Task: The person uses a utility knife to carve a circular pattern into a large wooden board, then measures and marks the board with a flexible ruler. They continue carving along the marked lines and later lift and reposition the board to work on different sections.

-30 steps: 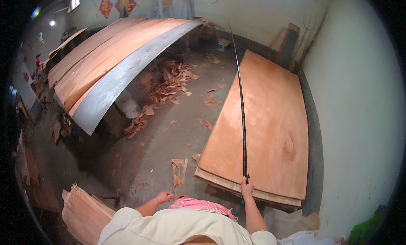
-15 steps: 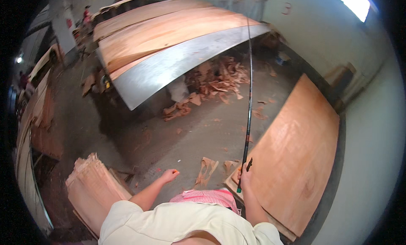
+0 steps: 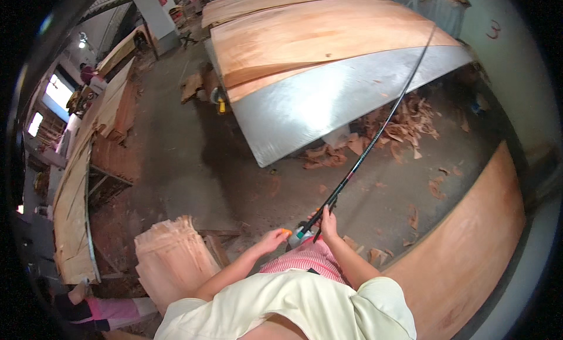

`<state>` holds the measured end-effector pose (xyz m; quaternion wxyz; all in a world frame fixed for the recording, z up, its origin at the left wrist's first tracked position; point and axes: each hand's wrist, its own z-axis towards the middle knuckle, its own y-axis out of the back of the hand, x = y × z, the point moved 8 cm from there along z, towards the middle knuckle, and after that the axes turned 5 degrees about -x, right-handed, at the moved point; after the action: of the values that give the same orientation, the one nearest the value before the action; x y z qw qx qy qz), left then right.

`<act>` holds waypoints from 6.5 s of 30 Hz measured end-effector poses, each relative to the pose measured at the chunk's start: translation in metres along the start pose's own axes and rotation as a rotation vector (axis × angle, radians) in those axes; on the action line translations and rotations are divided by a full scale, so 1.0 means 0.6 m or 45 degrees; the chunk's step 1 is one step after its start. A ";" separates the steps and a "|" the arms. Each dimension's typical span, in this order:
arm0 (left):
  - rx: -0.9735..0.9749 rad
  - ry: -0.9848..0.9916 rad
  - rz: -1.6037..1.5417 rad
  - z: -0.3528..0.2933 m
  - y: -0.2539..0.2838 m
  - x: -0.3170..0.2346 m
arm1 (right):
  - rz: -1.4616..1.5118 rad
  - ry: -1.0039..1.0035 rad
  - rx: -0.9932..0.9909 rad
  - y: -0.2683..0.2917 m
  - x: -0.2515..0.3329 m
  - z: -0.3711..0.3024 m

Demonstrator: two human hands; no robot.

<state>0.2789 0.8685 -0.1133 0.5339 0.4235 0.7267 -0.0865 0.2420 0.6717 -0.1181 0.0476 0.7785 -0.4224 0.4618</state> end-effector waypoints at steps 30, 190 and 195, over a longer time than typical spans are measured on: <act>-0.582 -0.091 0.496 0.261 1.143 0.054 | -0.175 -0.009 -0.194 -0.849 0.074 0.445; 0.391 -1.491 0.195 1.108 1.168 -0.479 | 0.092 1.079 -1.521 -1.091 0.616 0.663; 0.365 -1.493 0.220 1.111 1.168 -0.479 | 0.120 1.113 -1.485 -1.093 0.628 0.677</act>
<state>1.2643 0.7719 0.0829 0.7879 0.4304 0.2560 -0.3584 1.0596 0.6708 0.1442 0.5989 0.3522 -0.5752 0.4318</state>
